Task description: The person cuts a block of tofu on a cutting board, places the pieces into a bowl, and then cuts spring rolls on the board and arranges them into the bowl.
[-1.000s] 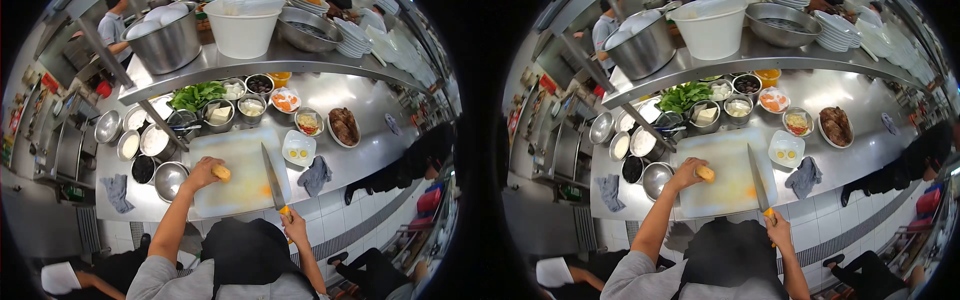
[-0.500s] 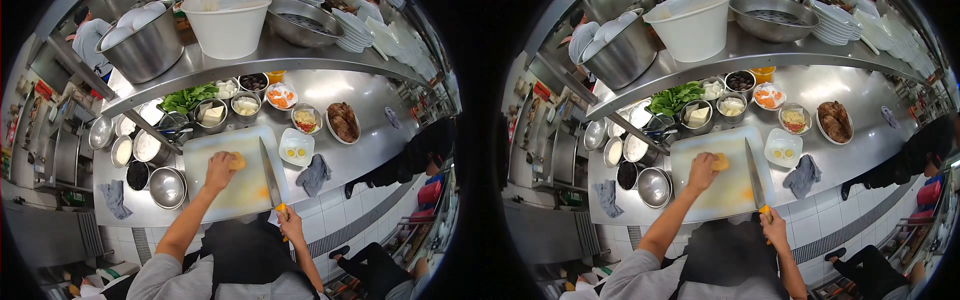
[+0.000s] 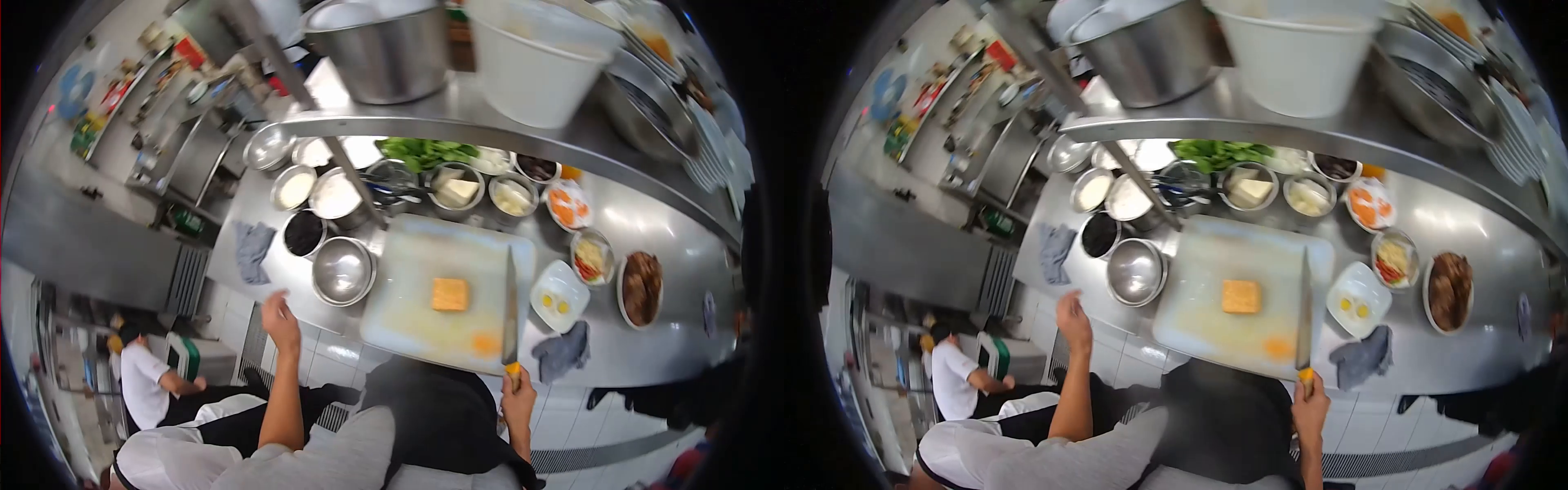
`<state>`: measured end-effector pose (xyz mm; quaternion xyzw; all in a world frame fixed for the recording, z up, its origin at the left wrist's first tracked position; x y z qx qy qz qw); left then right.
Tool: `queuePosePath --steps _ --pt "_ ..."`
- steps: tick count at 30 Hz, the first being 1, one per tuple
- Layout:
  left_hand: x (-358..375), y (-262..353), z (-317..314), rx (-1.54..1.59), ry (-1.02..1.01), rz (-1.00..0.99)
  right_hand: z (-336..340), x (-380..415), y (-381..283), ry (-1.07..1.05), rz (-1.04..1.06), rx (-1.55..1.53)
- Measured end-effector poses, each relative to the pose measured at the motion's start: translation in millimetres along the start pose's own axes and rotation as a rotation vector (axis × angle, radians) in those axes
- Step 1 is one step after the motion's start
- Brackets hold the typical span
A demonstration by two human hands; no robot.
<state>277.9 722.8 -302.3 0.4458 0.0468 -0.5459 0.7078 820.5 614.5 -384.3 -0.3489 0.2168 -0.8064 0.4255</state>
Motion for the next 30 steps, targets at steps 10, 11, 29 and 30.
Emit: queuePosePath --steps 10,11,29,30 --pt "-83.6 -222.1 -16.7 -0.173 -0.06 0.163 -6.6 -3.1 -58.5 0.152 0.219 0.296" --pt "-70.8 -262.7 -31.4 -0.223 -0.21 0.191 -11.7 -0.7 -60.6 0.143 0.194 0.345" --pt "-140.6 -293.4 -2.2 -0.251 -0.399 0.376 -39.7 21.2 -76.5 0.178 0.014 0.329" --pt "-142.6 -228.5 7.5 -0.302 -0.271 0.299 -40.2 21.0 -77.2 0.194 0.011 0.284"
Point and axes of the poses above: each hand's wrist, its own x-axis away from the middle knuckle, its own z-axis out of the back of the hand, y = z × x, the point moved 4 cm from there along -x, towards the middle knuckle, and after that the axes turned 13 degrees about x, right-handed, at the moved point
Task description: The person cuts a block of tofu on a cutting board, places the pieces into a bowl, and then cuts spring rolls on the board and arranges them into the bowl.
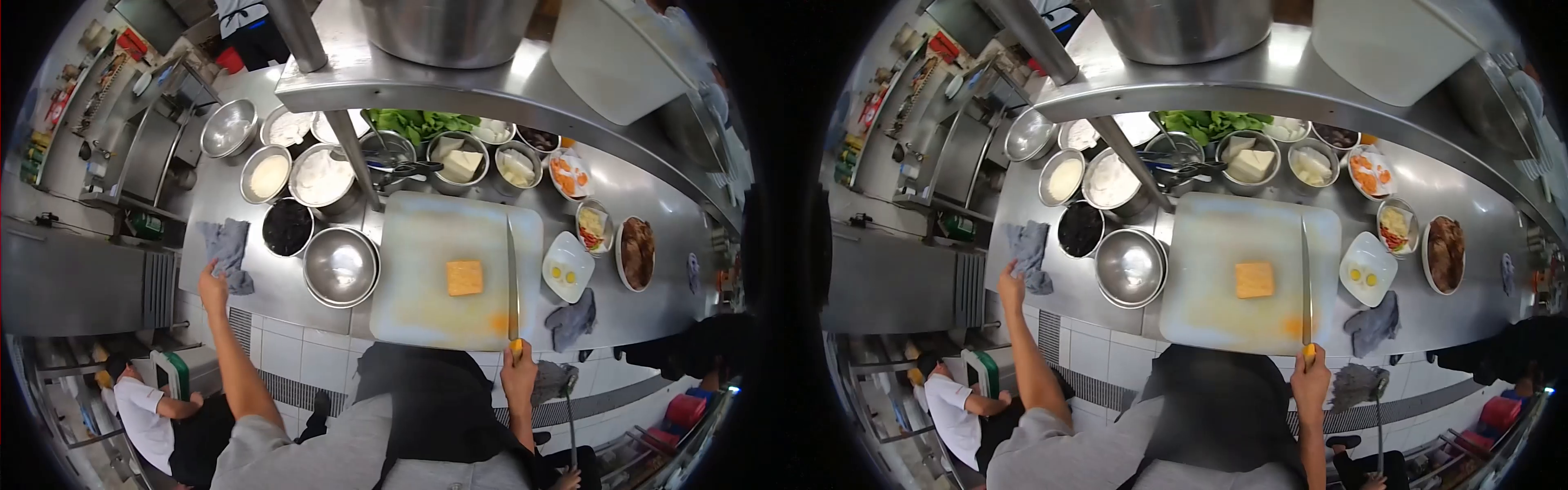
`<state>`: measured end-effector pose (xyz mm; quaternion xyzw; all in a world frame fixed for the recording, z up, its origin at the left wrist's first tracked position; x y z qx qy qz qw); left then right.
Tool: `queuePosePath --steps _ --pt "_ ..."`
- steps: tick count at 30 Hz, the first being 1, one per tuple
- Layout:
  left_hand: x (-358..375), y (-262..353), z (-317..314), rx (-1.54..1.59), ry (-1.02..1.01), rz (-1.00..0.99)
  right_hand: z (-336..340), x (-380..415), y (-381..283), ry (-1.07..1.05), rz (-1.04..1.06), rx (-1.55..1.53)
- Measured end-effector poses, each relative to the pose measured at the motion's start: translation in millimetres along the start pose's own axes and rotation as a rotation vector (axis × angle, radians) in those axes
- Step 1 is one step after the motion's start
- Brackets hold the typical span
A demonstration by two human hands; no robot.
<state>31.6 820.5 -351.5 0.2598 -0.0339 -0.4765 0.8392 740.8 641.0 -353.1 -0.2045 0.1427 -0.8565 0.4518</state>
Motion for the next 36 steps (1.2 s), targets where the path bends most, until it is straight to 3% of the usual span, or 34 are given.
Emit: queuePosePath --steps 2,4,5,8,10,13,16,22,25,32,36 --pt "37.3 105.1 33.8 0.313 0.088 0.01 -6.2 1.1 -0.7 -0.032 -0.012 0.017" --pt "82.8 197.9 38.6 0.596 0.022 -0.214 -7.4 1.9 7.3 -0.043 -0.022 0.025" --pt "108.4 241.0 34.3 0.574 -0.061 -0.449 -11.7 -0.4 11.7 -0.045 -0.018 0.018" --pt "183.0 346.2 -15.6 0.84 -0.66 -0.65 -7.6 -5.6 8.3 -0.077 -0.05 0.007" --pt "213.7 393.1 -56.1 0.601 -0.78 -0.804 -5.0 -7.2 7.2 -0.092 -0.06 -0.018" --pt "234.9 408.8 -119.0 0.381 -0.824 -0.848 -0.6 -6.9 11.7 -0.083 -0.027 0.004" --pt "245.5 412.9 -149.2 0.374 -1.092 -0.71 6.0 -3.9 15.3 -0.091 -0.024 0.017" --pt "273.0 417.8 -159.5 0.45 -1.019 -0.632 10.1 7.5 26.7 -0.097 -0.025 -0.012" --pt "272.8 416.9 -143.0 0.549 -0.837 -0.709 22.1 12.3 22.4 -0.096 -0.019 -0.002" --pt "235.7 369.3 -106.2 0.762 -0.604 -0.455 63.1 39.3 -13.5 -0.118 0.038 -0.043" --pt "234.2 363.2 -98.0 0.759 -0.509 -0.522 70.5 44.1 -33.1 -0.169 0.091 -0.053"
Point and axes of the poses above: each hand's wrist, its own x-axis away from the middle knuckle, its own z-axis out of the back of the hand, y = z × x, the point moved 4 cm from there along -x, towards the middle knuckle, and after that the axes turned 13 degrees about x, right-handed, at the moved point
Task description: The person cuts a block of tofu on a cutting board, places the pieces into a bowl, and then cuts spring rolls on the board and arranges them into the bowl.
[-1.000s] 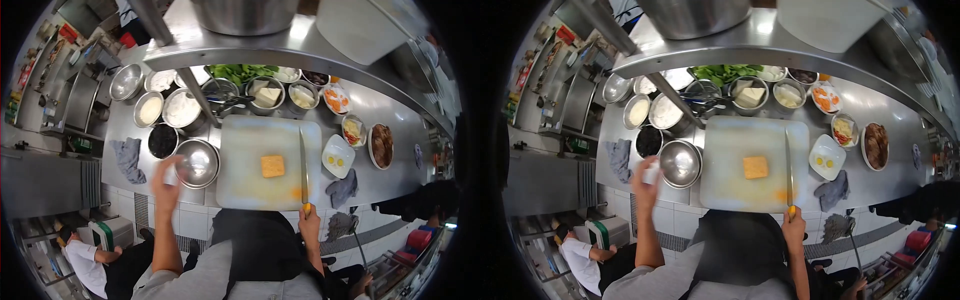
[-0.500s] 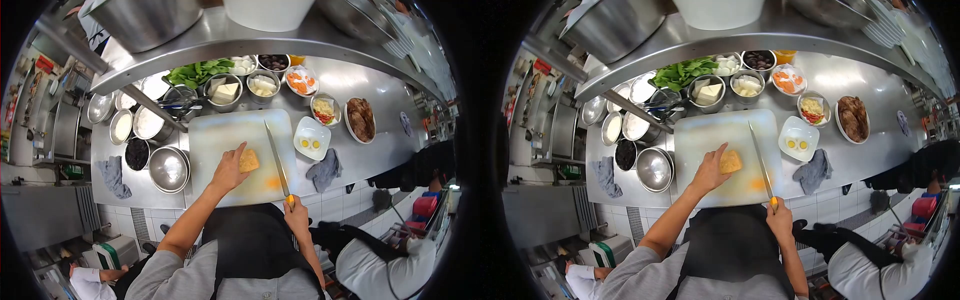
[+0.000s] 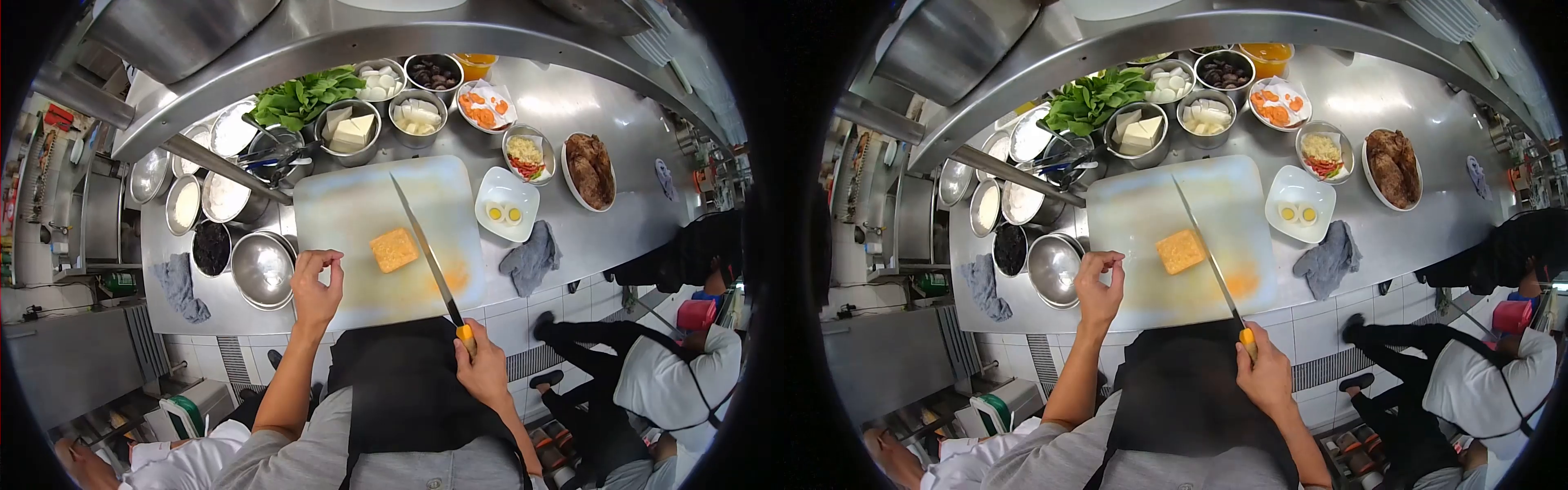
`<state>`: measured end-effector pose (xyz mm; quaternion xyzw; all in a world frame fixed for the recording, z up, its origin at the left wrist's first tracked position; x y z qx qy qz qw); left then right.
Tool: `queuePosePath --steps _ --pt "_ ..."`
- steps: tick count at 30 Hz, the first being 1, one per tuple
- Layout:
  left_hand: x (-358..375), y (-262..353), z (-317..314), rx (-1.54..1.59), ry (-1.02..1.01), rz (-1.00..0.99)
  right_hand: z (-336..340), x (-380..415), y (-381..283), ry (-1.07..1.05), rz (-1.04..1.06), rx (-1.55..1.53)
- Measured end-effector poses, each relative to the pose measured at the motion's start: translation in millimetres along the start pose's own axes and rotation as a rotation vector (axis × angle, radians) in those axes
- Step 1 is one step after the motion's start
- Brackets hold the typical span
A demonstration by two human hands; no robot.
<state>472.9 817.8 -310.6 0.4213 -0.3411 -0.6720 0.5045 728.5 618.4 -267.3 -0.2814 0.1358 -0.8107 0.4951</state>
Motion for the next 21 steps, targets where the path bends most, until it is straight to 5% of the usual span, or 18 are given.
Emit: queuePosePath --steps 21 --pt "-37.4 0.1 -73.1 -0.142 -0.467 -0.071 -20.0 9.3 -21.2 -0.077 -0.032 0.221"
Point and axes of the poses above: each hand's wrist, its own x-axis away from the middle knuckle, its own z-axis out of the back of the hand, y = z × x, the point moved 4 cm from there along -x, towards the middle knuckle, and after that the axes turned 13 degrees about x, right-handed, at the moved point
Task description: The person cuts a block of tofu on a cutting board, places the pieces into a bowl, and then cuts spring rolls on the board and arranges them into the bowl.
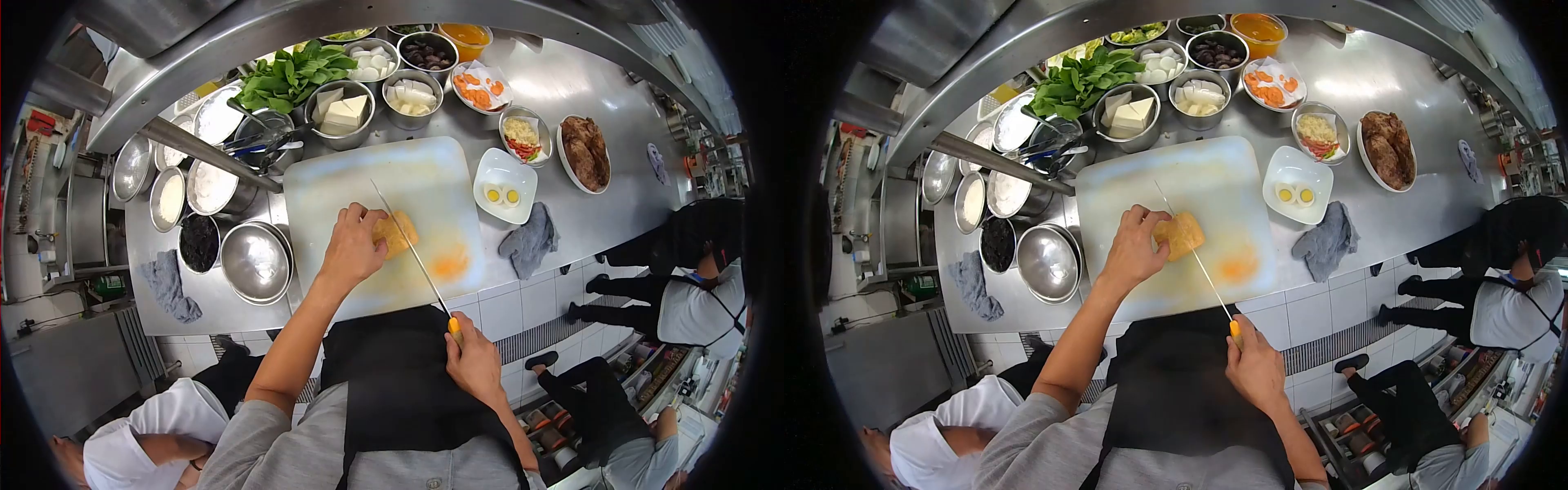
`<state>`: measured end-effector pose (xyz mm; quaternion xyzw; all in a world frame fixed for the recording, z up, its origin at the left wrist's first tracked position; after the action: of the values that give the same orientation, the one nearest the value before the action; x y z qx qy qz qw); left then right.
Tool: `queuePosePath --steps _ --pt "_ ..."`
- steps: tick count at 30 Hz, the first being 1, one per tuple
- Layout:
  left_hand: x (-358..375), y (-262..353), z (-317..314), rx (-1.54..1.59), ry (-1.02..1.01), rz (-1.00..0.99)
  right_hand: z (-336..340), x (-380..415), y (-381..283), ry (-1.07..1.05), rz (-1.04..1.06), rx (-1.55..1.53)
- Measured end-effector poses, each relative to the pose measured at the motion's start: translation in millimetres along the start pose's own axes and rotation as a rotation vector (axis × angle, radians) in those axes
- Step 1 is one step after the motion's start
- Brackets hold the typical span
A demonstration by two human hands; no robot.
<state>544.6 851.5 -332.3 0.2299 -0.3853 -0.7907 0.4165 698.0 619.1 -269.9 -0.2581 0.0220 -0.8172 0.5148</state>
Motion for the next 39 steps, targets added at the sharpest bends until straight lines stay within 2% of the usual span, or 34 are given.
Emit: queuePosePath --steps 5,8,14,17,20,25,29,32,35,39 --pt "-1.9 -4.5 -7.4 0.007 0.003 -0.002 5.0 2.1 -1.9 0.007 0.019 -0.004" --pt "-3.8 -3.0 -6.9 0.007 -0.004 0.01 13.4 3.3 -6.1 -0.065 -0.02 0.02" --pt "-6.1 -6.2 -9.5 0.016 -0.01 0.024 21.1 7.7 -8.6 -0.027 0.029 0.079" --pt "-5.6 -4.7 -9.9 0.001 -0.013 0.023 13.1 -19.1 -22.6 -0.068 -0.007 0.095" --pt "-8.2 -6.1 -11.8 0.008 -0.011 0.053 -3.8 -50.3 -31.9 -0.012 0.036 0.083" --pt "-9.2 -7.4 -11.8 0.019 -0.001 0.039 29.4 -4.1 -19.3 -0.07 0.027 0.106" --pt "-8.4 -7.9 -12.5 0.006 0.004 0.032 27.9 4.5 -12.1 -0.114 0.017 0.148" --pt "-10.2 -4.5 -11.5 0.014 -0.015 0.035 4.0 -41.3 -31.6 -0.022 0.069 0.087" --pt "-10.9 -6.6 -12.2 0.043 -0.041 0.069 -1.2 -67.6 -44.4 -0.035 0.035 0.094" --pt "-10.3 -5.6 -11.5 0.083 -0.022 0.059 18.2 -32.7 -27.6 -0.027 0.046 0.103"
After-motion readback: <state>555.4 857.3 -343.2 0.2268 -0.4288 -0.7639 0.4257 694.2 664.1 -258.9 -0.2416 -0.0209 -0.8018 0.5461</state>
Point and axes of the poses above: each hand's wrist, its own x-axis away from the middle knuckle, its own z-axis out of the back of the hand, y = z × x, the point moved 4 cm from there along -x, towards the middle knuckle, and after that the axes turned 13 degrees about x, right-handed, at the moved point
